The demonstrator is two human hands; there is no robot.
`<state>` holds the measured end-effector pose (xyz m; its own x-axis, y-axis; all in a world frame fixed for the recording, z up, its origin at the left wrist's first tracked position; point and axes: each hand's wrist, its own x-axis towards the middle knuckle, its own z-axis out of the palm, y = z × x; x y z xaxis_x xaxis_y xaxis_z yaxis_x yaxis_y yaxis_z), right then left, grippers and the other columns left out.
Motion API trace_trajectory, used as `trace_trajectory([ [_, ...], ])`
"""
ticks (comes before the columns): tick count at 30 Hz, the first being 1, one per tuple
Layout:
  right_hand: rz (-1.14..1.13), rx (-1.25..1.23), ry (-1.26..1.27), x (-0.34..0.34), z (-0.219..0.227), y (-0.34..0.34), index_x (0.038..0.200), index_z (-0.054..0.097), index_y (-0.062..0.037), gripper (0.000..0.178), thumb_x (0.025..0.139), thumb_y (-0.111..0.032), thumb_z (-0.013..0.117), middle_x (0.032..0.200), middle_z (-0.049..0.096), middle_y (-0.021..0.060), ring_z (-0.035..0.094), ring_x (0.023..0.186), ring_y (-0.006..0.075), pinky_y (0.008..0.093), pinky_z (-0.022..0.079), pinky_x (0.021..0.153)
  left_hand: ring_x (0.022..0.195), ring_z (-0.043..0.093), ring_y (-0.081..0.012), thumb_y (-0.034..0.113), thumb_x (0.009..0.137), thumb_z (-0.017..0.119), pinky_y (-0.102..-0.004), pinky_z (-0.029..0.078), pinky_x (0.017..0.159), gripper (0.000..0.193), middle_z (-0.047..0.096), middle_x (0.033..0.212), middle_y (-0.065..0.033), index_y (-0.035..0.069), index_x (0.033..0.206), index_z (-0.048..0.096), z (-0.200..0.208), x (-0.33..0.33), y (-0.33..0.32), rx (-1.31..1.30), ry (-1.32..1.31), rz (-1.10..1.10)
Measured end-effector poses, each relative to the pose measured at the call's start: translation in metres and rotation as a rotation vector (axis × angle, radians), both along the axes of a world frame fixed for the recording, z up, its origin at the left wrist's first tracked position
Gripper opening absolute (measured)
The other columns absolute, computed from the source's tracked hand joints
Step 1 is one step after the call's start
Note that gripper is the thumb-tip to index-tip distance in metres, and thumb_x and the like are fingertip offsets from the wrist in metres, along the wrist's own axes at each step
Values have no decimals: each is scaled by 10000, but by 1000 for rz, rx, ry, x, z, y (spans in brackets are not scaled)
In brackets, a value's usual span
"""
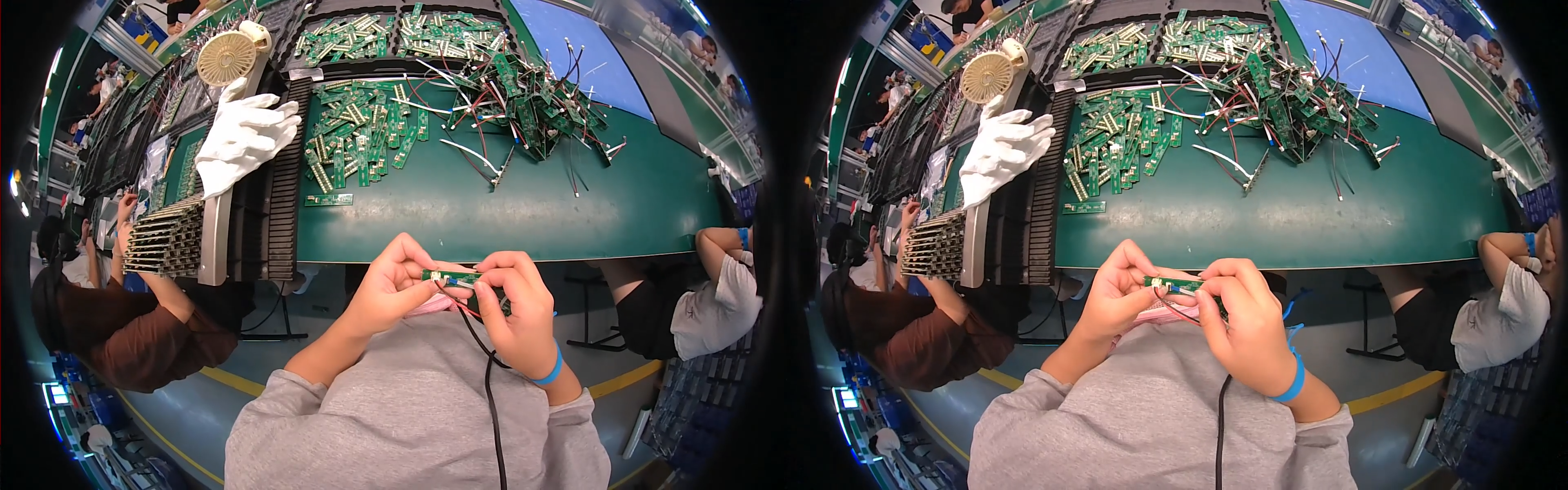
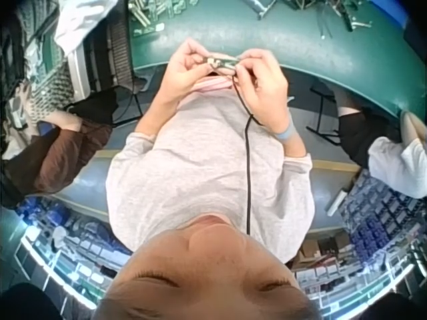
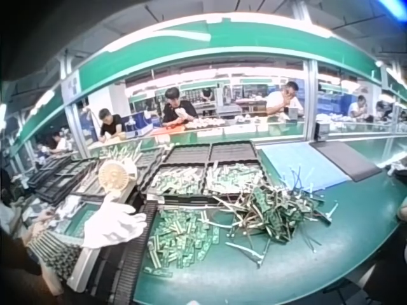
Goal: The person assembles electronic components by plugging wire connectors into circuit boards by hand and placing the assembled boards on the table.
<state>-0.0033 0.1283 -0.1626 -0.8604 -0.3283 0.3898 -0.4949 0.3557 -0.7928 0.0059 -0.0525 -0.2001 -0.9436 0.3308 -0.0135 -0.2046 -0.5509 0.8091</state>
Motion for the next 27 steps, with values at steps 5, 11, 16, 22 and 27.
trace_trajectory([
  [5,2,9,7,1,-2,-1,795,541,26,69,747,37,588,896,545,128,554,727,218,284,447,605,1016,567,-347,-82,838,436,-391,477,851,166,511,1071,-365,31,923,350,3,1,-1,-22,-11,22],
  [11,5,37,-7,3,-1,-1,792,544,23,72,740,34,593,898,544,121,542,736,215,287,441,616,1017,568,-338,-90,831,432,-382,479,848,174,513,1070,-364,31,925,351,0,2,-2,-65,17,22],
  [16,-5,34,-5,3,-1,-2,786,544,18,104,711,40,613,887,543,115,545,759,255,322,446,644,1016,573,-314,-66,844,471,-353,482,837,186,522,1075,-345,43,938,353,0,4,-3,-51,5,15],
  [22,-11,30,8,2,-2,-2,787,547,14,107,710,38,617,887,538,114,543,754,257,322,445,646,964,593,-197,-57,846,497,-265,517,767,219,553,1088,-205,25,994,357,6,7,0,-126,109,31],
  [27,-2,7,4,3,-5,-4,790,549,14,106,713,39,617,894,532,115,541,757,257,321,448,649,896,596,-144,-38,845,515,-242,524,688,166,590,1000,-162,8,950,395,1,5,6,-255,155,100],
])
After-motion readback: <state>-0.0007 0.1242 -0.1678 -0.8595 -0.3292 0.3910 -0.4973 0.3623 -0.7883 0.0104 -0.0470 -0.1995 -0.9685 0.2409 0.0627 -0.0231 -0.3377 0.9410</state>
